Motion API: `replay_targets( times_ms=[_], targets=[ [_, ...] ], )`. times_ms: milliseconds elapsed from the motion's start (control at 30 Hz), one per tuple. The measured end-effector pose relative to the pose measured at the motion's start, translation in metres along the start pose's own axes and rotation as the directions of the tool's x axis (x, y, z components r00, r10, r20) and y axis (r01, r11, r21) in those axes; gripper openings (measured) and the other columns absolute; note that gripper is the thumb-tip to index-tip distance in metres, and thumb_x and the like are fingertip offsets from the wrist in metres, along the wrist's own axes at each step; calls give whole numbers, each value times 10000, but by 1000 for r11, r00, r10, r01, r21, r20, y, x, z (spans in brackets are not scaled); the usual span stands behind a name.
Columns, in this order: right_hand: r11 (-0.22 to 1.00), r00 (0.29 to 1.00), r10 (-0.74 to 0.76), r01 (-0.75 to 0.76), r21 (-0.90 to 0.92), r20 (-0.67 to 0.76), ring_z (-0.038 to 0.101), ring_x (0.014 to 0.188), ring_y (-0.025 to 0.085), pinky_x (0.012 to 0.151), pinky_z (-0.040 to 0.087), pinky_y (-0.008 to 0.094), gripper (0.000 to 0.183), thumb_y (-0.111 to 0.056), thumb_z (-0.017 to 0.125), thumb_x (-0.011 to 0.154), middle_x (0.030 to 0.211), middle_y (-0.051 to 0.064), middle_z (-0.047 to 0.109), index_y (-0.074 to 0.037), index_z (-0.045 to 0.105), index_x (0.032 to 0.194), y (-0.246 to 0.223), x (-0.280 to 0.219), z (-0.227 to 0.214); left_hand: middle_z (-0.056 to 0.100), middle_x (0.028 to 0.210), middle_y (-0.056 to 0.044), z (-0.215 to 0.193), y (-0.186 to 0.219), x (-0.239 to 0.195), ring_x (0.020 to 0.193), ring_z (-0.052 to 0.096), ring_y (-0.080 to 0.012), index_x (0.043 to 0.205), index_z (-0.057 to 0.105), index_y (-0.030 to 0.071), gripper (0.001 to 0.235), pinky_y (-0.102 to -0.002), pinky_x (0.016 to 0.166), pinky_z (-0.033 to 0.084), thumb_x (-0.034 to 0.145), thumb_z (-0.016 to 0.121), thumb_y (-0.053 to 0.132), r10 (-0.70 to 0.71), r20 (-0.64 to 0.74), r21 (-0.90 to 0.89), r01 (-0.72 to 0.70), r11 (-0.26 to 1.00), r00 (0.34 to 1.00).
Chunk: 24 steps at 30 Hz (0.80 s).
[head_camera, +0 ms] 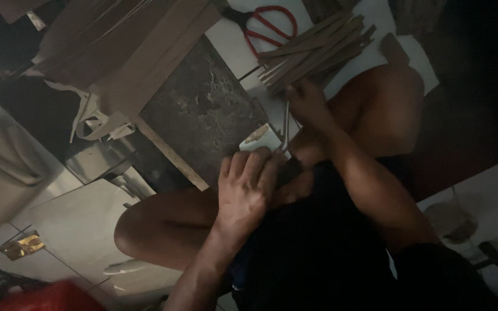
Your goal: The person sits on the floor and repeatedly feeds long strips of brown paper into a manual shredder, pulling them through to create thin shreds. The person handles the paper strips one at a time and places the shredded pieces into a pile.
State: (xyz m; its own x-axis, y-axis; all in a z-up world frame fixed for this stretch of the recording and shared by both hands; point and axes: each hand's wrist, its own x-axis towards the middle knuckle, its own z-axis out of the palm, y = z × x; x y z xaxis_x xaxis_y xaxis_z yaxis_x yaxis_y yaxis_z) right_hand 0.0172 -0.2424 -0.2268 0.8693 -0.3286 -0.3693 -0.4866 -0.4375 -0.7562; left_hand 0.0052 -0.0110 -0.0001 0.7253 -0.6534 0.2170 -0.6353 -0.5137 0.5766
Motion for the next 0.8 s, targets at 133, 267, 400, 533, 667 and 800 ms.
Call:
replay_targets(
  times_ms=[133,267,400,533,667,800],
  targets=[
    [990,992,128,-127,-66,20,662,1045,360,913,502,465,398,-331,576,1036,1122,237,679,33,640,1185,16,12,4,642,1187,-65,7,-2,0,1042,621,-242,1247,722,101,380,-407,870,496,882,700,204,4,6,89,-4,996,1000],
    [959,962,271,-270,-90,3,666,1087,338,942,505,463,397,-340,558,1031,1186,217,680,-7,631,1234,7,20,-5,636,1139,-37,7,-2,-3,995,610,-239,1220,740,171,340,-410,843,482,882,711,157,-18,-15,55,19,998,1000],
    [938,982,191,-177,297,-18,645,1162,309,975,518,447,396,-314,543,1020,1267,179,685,-47,632,1297,2,25,-44,621,1108,-26,10,-4,-1,946,609,-232,1229,742,214,375,-393,809,485,854,743,220,-24,-68,66,29,997,997],
    [794,909,370,-204,573,-189,526,1190,189,965,459,416,551,-312,803,970,1295,9,560,-161,508,1410,3,25,-110,628,1081,-55,4,-7,-2,910,625,-245,1250,751,144,410,-397,788,505,843,775,187,18,-58,48,-16,999,998],
    [696,997,-37,72,715,-64,607,896,233,750,475,410,212,-208,698,1112,1073,89,629,-92,611,1267,-4,22,-162,655,1084,-60,5,-3,4,957,678,-246,1217,733,78,308,-386,823,556,914,779,44,-36,-209,-94,17,995,977],
    [966,982,-157,175,190,-105,668,988,196,824,544,365,168,-174,645,1093,1152,81,686,-77,638,1229,-22,19,-174,653,1029,-91,3,-1,5,895,675,-263,1168,741,47,286,-395,766,561,888,774,1,-24,-220,-61,11,998,975]
  ],
)
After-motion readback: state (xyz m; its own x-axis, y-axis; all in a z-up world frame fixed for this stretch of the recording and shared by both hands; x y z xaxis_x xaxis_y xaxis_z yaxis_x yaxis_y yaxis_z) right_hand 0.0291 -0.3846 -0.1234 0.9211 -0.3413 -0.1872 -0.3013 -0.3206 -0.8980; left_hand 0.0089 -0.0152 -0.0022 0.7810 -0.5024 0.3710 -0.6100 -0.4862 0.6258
